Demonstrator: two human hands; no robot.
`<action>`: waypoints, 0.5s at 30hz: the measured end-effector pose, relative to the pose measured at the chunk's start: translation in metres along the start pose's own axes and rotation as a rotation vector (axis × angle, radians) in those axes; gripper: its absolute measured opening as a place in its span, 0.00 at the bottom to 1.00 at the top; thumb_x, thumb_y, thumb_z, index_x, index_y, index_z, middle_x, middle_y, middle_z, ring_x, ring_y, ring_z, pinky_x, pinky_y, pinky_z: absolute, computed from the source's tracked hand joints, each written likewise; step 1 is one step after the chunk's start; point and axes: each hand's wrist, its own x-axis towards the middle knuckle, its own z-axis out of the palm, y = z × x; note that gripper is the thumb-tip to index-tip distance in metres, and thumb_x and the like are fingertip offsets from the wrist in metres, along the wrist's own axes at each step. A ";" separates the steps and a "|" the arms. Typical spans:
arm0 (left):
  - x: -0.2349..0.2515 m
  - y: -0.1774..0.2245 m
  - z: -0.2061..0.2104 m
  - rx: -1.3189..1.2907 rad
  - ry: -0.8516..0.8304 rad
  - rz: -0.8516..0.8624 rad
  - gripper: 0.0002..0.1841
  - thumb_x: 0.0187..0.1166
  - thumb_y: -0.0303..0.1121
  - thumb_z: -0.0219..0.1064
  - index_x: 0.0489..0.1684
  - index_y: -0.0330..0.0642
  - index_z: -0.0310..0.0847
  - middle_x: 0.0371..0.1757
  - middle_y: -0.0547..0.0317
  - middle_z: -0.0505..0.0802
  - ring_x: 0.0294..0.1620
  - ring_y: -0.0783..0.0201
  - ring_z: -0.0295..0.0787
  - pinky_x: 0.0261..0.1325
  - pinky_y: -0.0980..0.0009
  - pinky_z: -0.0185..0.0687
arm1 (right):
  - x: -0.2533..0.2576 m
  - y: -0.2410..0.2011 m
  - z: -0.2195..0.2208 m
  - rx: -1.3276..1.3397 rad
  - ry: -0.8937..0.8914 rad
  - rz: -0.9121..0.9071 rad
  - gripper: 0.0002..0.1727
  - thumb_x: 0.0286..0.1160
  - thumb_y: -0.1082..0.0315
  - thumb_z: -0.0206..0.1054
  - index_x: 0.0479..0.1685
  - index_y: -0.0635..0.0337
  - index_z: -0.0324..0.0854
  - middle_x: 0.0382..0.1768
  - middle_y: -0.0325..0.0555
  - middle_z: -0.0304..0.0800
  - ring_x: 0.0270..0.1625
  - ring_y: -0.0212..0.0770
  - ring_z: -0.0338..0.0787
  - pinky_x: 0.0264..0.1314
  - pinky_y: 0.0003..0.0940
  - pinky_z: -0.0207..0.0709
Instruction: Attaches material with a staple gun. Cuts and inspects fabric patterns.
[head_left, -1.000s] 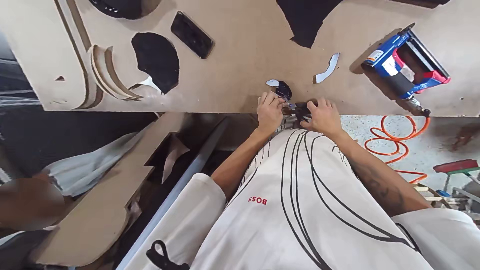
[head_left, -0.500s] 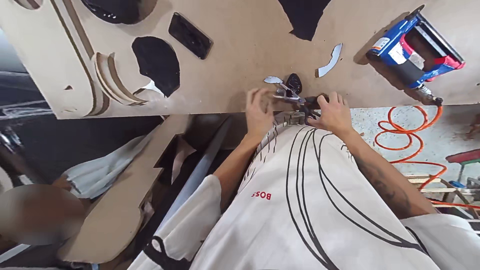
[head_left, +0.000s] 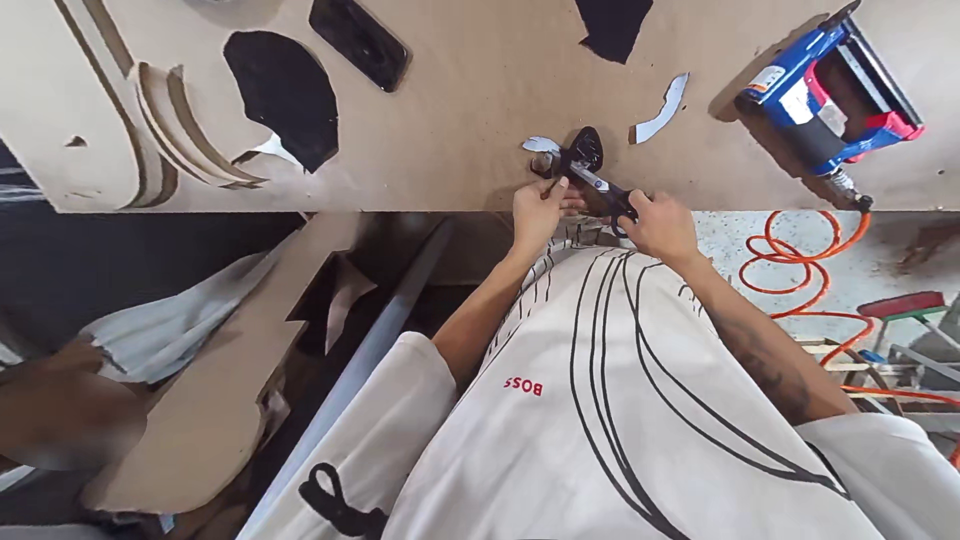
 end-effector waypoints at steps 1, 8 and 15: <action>0.002 0.001 0.001 0.021 0.042 0.016 0.20 0.90 0.40 0.62 0.71 0.35 0.78 0.52 0.48 0.97 0.45 0.54 0.99 0.51 0.57 0.98 | 0.000 0.002 -0.001 0.002 -0.009 -0.008 0.22 0.77 0.47 0.67 0.54 0.56 0.81 0.43 0.66 0.86 0.40 0.70 0.90 0.32 0.67 0.80; 0.005 0.012 -0.002 0.251 0.012 -0.013 0.16 0.88 0.40 0.65 0.59 0.36 0.86 0.43 0.50 0.98 0.37 0.57 0.99 0.43 0.58 0.98 | -0.002 0.011 -0.015 0.047 0.079 -0.064 0.43 0.54 0.31 0.74 0.59 0.59 0.80 0.57 0.66 0.82 0.51 0.68 0.89 0.41 0.65 0.82; 0.052 0.054 -0.013 1.038 -0.003 0.712 0.22 0.84 0.35 0.68 0.77 0.50 0.80 0.77 0.47 0.81 0.58 0.58 0.92 0.60 0.60 0.91 | -0.050 0.052 -0.036 0.084 0.207 0.107 0.37 0.54 0.35 0.76 0.51 0.59 0.82 0.58 0.61 0.82 0.45 0.63 0.89 0.34 0.66 0.81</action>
